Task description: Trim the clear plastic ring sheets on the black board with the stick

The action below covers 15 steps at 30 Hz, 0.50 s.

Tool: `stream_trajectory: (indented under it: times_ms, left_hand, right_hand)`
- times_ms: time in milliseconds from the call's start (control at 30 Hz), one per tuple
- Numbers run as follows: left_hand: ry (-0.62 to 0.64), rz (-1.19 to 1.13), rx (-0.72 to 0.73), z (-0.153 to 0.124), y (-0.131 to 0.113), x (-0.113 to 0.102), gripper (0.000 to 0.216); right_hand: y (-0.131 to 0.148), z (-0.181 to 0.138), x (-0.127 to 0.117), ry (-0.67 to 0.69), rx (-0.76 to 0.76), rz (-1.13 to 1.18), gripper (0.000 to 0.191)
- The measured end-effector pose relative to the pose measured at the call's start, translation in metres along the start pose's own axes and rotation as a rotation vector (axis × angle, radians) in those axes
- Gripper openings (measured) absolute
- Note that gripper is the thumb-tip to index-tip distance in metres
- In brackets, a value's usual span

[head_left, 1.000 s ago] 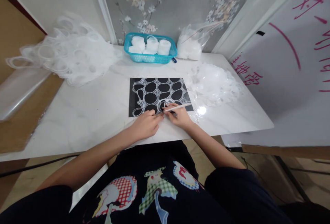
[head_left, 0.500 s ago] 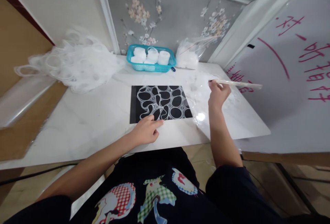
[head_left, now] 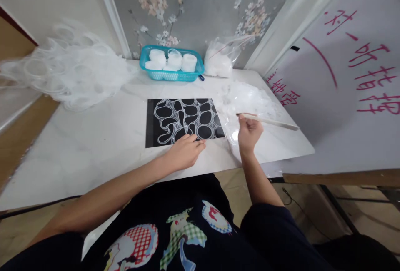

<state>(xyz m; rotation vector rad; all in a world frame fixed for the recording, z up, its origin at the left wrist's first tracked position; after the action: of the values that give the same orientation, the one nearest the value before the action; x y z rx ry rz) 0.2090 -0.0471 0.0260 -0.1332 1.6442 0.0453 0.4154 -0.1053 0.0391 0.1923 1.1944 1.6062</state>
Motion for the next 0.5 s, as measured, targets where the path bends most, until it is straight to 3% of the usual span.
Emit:
stream_trajectory:
  times_ms: [67, 167, 233, 333, 500]
  left_hand:
    - [0.021, 0.001, 0.006, 0.005, -0.001, 0.002, 0.032]
    - [0.042, -0.006, 0.004, 0.008, -0.002, 0.005, 0.033]
    - [0.038, -0.015, -0.009, 0.008, -0.002, 0.006, 0.033]
    - [0.024, -0.027, -0.02, 0.007, -0.002, 0.006, 0.031]
    - [0.02, -0.046, -0.034, 0.008, -0.002, 0.006, 0.031]
  right_hand:
    - [0.005, 0.001, 0.004, 0.075, -0.083, 0.045, 0.023]
    - [0.007, -0.015, 0.035, 0.469, -0.13, 0.087, 0.018]
    - [0.004, -0.029, 0.05, 0.639, -0.112, 0.116, 0.016]
    - [0.001, -0.038, 0.059, 0.718, -0.1, 0.143, 0.013]
    - [0.0, -0.034, 0.06, 0.726, -0.111, 0.142, 0.012]
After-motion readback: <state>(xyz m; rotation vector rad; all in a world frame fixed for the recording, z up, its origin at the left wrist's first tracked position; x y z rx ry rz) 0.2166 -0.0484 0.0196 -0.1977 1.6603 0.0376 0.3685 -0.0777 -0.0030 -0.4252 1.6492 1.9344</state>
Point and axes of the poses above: each hand's wrist, its own z-axis towards the middle knuckle, its own x-axis out of the palm, y = z × x, the point moved 6 cm from there along z, towards the middle knuckle, and after that the axes turned 8 degrees about y, right-handed, at the moved point
